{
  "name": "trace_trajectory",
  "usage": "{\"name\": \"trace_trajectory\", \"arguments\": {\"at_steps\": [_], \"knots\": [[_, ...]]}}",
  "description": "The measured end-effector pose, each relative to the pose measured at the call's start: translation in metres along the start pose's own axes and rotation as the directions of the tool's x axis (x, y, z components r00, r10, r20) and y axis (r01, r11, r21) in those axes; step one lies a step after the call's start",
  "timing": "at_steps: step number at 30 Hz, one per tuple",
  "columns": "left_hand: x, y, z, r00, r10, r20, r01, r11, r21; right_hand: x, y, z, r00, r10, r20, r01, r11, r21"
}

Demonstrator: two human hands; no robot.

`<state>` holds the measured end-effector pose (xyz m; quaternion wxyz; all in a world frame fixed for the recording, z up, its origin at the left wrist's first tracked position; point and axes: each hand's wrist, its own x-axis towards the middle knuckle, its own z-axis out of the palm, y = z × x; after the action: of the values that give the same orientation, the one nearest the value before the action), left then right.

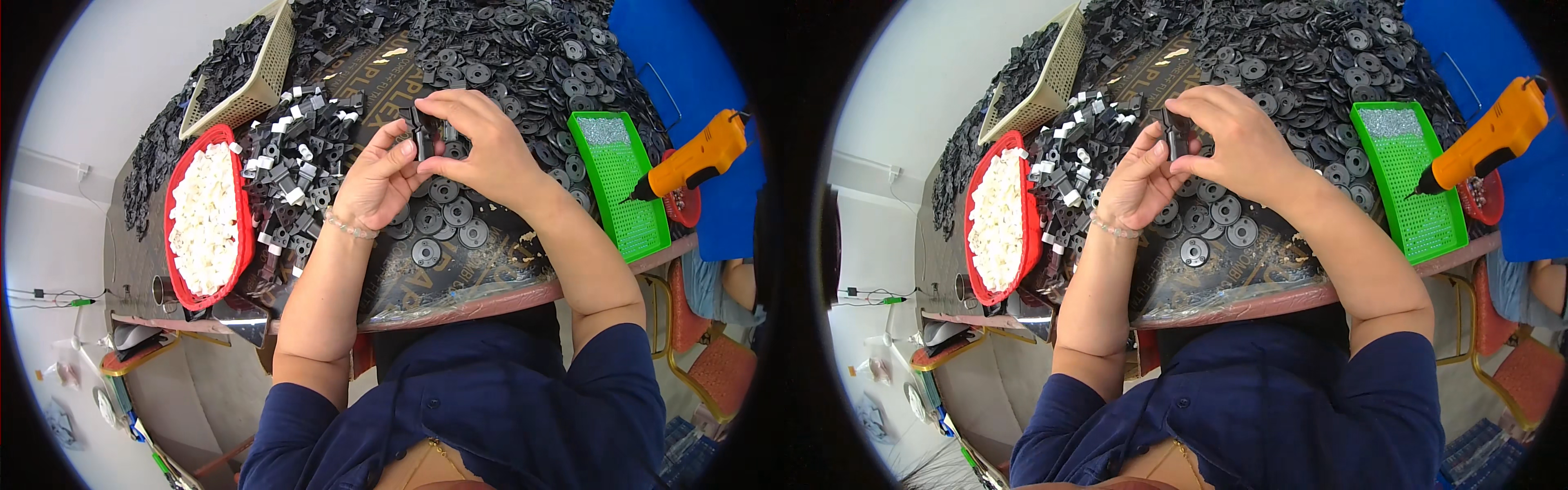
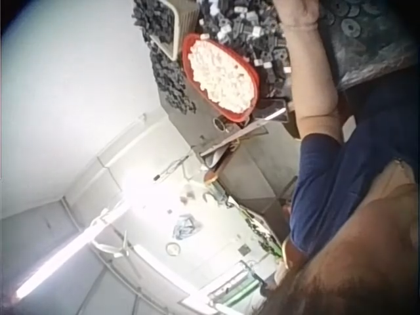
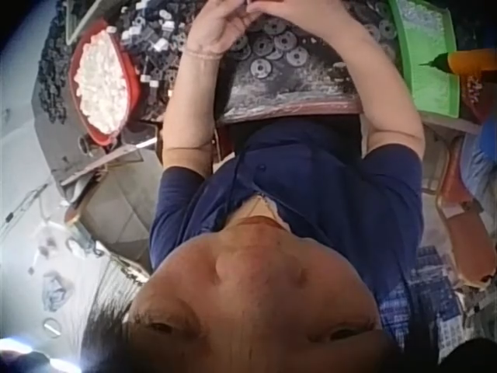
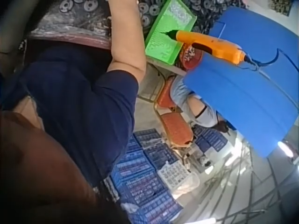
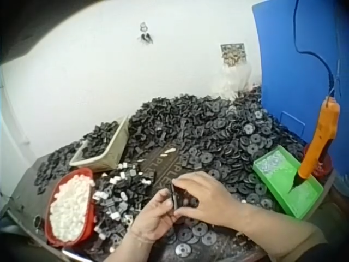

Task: The person assembles small black circular plastic parts by hand, inserting white plastic pieces into them at a workbench.

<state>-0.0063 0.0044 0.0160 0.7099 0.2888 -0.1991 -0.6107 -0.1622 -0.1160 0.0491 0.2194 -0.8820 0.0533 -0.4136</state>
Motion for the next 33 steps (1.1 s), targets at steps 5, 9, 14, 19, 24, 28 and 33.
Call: {"name": "trace_trajectory", "arguments": {"at_steps": [5,9,14,19,24,28,33], "knots": [[-0.001,-0.004,0.002,0.999,0.043,-0.006,-0.043,0.998,0.039,0.0,-0.003,0.0,0.999,-0.043,-0.013,0.042,0.997,-0.062],[-0.002,-0.007,0.014,0.998,0.055,-0.03,-0.051,0.993,0.111,0.001,0.0,-0.002,1.0,-0.013,-0.016,0.011,0.995,-0.098],[-0.002,-0.009,0.012,0.989,0.144,-0.028,-0.13,0.952,0.277,0.001,0.004,-0.004,1.0,-0.001,0.017,0.001,0.999,-0.043],[0.0,-0.013,0.014,0.95,0.313,0.018,-0.264,0.765,0.587,0.003,0.015,-0.016,0.93,0.331,0.162,-0.365,0.887,0.282],[-0.003,-0.012,0.013,0.939,0.344,0.017,-0.238,0.612,0.754,0.007,0.009,-0.024,0.808,0.483,0.337,-0.587,0.7,0.406],[-0.008,-0.006,0.021,0.942,0.335,0.025,-0.243,0.626,0.741,0.006,0.006,-0.028,0.858,0.413,0.307,-0.505,0.786,0.356],[-0.003,-0.002,0.019,0.901,0.405,-0.158,-0.191,0.696,0.692,0.005,0.003,-0.056,0.76,0.494,0.424,-0.38,0.865,-0.327]]}}
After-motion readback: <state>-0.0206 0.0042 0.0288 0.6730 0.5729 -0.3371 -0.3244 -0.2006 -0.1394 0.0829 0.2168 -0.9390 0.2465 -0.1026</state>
